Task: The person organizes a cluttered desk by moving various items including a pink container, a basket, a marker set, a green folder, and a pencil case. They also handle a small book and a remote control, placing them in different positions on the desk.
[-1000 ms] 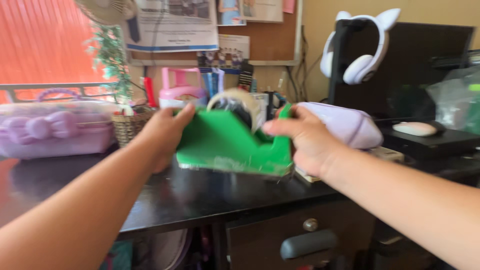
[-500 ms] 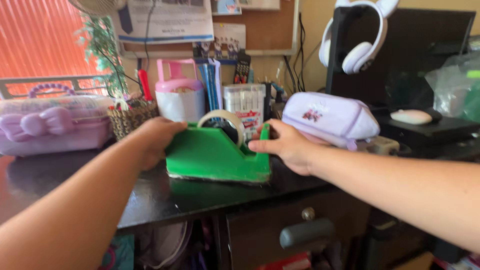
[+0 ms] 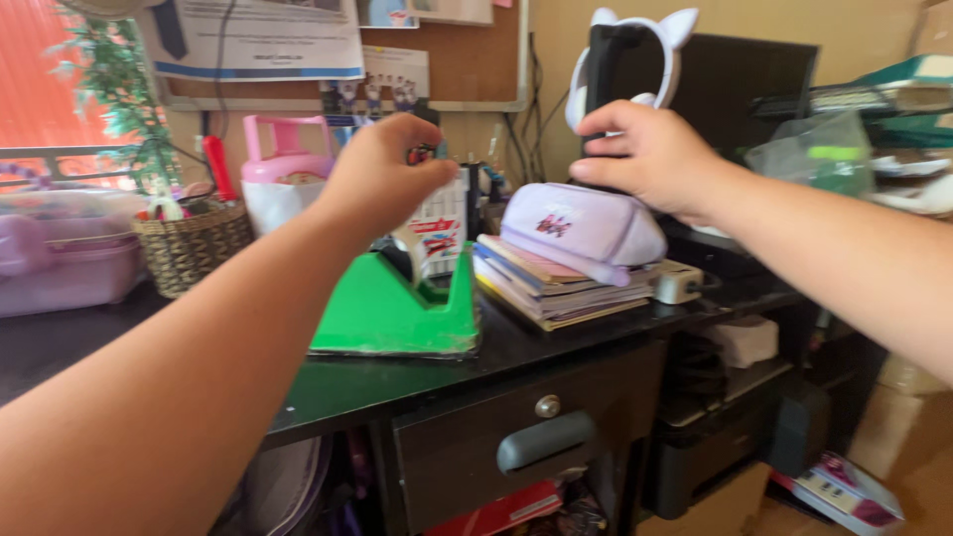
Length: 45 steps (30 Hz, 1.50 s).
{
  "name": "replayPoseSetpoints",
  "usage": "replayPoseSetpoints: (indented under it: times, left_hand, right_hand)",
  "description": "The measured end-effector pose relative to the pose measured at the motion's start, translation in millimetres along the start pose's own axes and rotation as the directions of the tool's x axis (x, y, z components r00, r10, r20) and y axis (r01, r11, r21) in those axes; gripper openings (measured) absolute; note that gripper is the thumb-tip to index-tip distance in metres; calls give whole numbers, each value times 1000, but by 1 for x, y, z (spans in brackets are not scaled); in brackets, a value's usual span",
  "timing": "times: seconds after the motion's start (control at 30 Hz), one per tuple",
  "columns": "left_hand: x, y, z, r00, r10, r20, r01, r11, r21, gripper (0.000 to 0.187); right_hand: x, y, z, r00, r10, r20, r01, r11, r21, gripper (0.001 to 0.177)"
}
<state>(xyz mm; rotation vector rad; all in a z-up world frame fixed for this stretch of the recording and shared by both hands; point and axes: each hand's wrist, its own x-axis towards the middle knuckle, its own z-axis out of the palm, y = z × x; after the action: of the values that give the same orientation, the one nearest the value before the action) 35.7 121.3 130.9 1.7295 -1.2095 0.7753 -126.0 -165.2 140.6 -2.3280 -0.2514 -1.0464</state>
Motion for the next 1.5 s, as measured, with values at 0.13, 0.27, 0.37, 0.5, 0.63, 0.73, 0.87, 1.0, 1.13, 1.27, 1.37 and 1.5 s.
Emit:
replayPoseSetpoints:
  times: [0.13, 0.27, 0.37, 0.5, 0.63, 0.73, 0.87, 1.0, 1.13, 1.27, 1.37, 1.5]
  left_hand:
    - [3, 28, 38, 995, 80, 63, -71, 987, -142, 55]
    - [-3, 54, 65, 956, -118, 269, 222, 889, -400, 76]
    - [-5, 72, 79, 946, -138, 295, 263, 857, -443, 84]
    - [1, 85, 90, 899, -210, 385, 389, 787, -479, 93]
    - [7, 84, 105, 877, -250, 411, 445, 747, -495, 95]
    - [10, 76, 118, 868, -270, 416, 465, 734, -495, 94]
    - [11, 63, 136, 876, -307, 372, 468, 730, -498, 89]
    - [13, 50, 147, 875, -346, 338, 481, 696, -533, 83]
    - [15, 39, 152, 874, -364, 322, 486, 677, -553, 77]
    - [15, 22, 160, 883, -336, 329, 469, 672, -573, 75]
    - [12, 8, 163, 902, -260, 345, 427, 659, -619, 73]
    - [11, -2, 166, 892, -240, 383, 444, 625, -643, 67]
  right_hand:
    - [-20, 28, -57, 993, 76, -90, -93, 974, -208, 36]
    - [-41, 69, -98, 949, 283, -141, -305, 935, -180, 33]
    - [-54, 103, -123, 913, 370, -170, -398, 899, -183, 32]
    - [-57, 154, -150, 865, 427, -264, -480, 858, -186, 31]
    - [-58, 212, -161, 809, 524, -265, -576, 797, -184, 32]
    - [-59, 254, -154, 751, 632, -190, -660, 717, -223, 33]
    - [-46, 314, -126, 820, 572, -13, -550, 781, -295, 36]
    - [-17, 353, -89, 830, 550, 88, -428, 731, -532, 38]
    - [22, 374, -48, 811, 514, 278, -329, 795, -511, 40]
    - [54, 383, -1, 753, 537, 380, -226, 754, -617, 35]
    - [70, 390, 24, 721, 551, 420, -174, 731, -660, 32]
    - [79, 397, 33, 695, 579, 426, -137, 688, -712, 27]
